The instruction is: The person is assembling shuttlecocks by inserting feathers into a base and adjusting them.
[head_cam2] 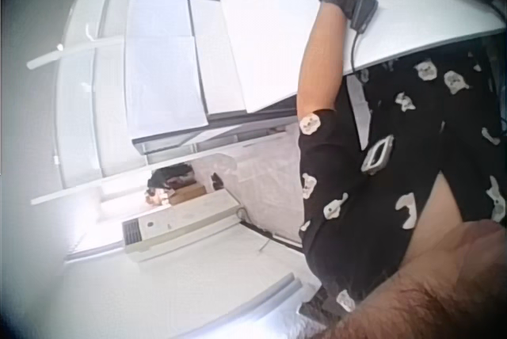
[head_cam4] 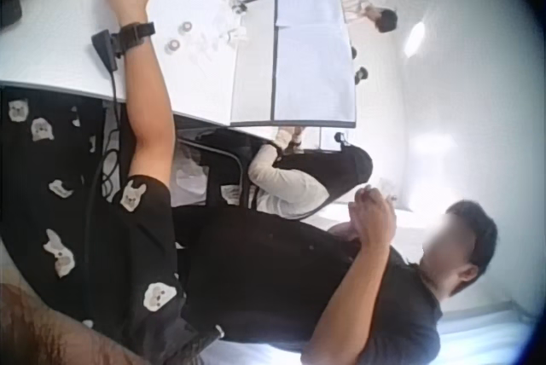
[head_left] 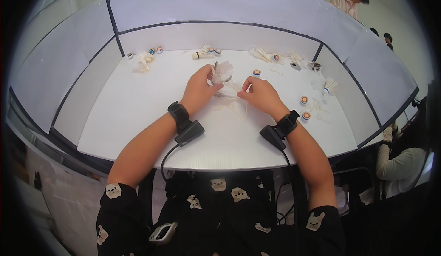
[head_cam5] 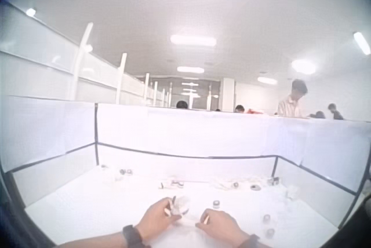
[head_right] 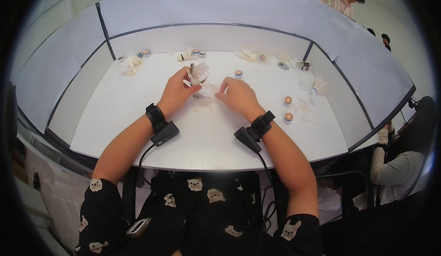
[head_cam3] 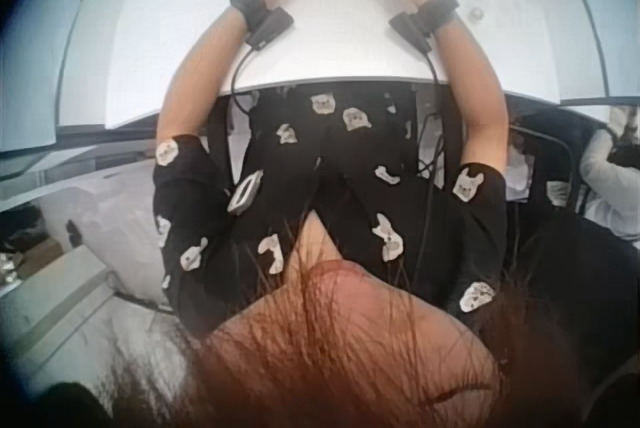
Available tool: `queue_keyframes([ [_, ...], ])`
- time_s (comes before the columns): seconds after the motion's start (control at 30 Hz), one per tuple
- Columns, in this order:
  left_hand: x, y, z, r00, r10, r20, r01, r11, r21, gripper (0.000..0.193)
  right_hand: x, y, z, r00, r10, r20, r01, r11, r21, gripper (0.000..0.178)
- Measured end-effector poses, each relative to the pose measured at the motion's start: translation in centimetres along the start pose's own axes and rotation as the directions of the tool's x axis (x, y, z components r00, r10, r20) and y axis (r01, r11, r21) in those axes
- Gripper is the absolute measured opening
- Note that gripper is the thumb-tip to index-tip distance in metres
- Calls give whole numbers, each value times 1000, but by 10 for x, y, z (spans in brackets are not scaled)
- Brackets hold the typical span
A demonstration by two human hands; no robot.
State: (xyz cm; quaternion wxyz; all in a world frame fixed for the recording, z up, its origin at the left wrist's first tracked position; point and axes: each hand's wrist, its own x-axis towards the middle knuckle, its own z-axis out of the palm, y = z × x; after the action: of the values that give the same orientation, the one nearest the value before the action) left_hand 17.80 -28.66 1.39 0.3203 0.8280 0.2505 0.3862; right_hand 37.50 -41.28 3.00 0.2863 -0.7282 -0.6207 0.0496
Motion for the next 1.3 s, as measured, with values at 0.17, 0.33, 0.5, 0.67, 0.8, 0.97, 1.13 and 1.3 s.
queue_keyframes([
  [0.17,-1,0,-1,999,-51,17,51,999,-15,43,3,-3,2,999,30,-13,-30,999,36,27],
  [0.33,1,2,0,999,-45,21,45,999,-16,41,3,-3,-2,999,-11,-48,13,999,52,26],
  [0.5,1,-1,2,999,-31,6,31,1000,-4,39,1,-4,-6,998,-5,-60,18,979,203,23],
  [0.67,0,-3,1,1000,-23,10,24,1000,-17,39,0,-14,-9,997,25,-67,-5,962,274,30],
  [0.8,2,2,3,999,-27,27,28,999,-44,40,0,-15,-9,990,57,-127,1,911,412,26],
  [0.97,2,-12,5,988,150,22,-150,989,-1,42,-3,-29,-15,932,42,-360,135,882,452,23],
  [1.13,1,-11,6,987,142,74,-142,990,3,46,-7,-32,-16,884,51,-465,210,846,491,23],
  [1.3,2,-5,5,982,164,90,-168,985,36,48,-5,-35,-14,876,-7,-482,326,745,582,21],
])
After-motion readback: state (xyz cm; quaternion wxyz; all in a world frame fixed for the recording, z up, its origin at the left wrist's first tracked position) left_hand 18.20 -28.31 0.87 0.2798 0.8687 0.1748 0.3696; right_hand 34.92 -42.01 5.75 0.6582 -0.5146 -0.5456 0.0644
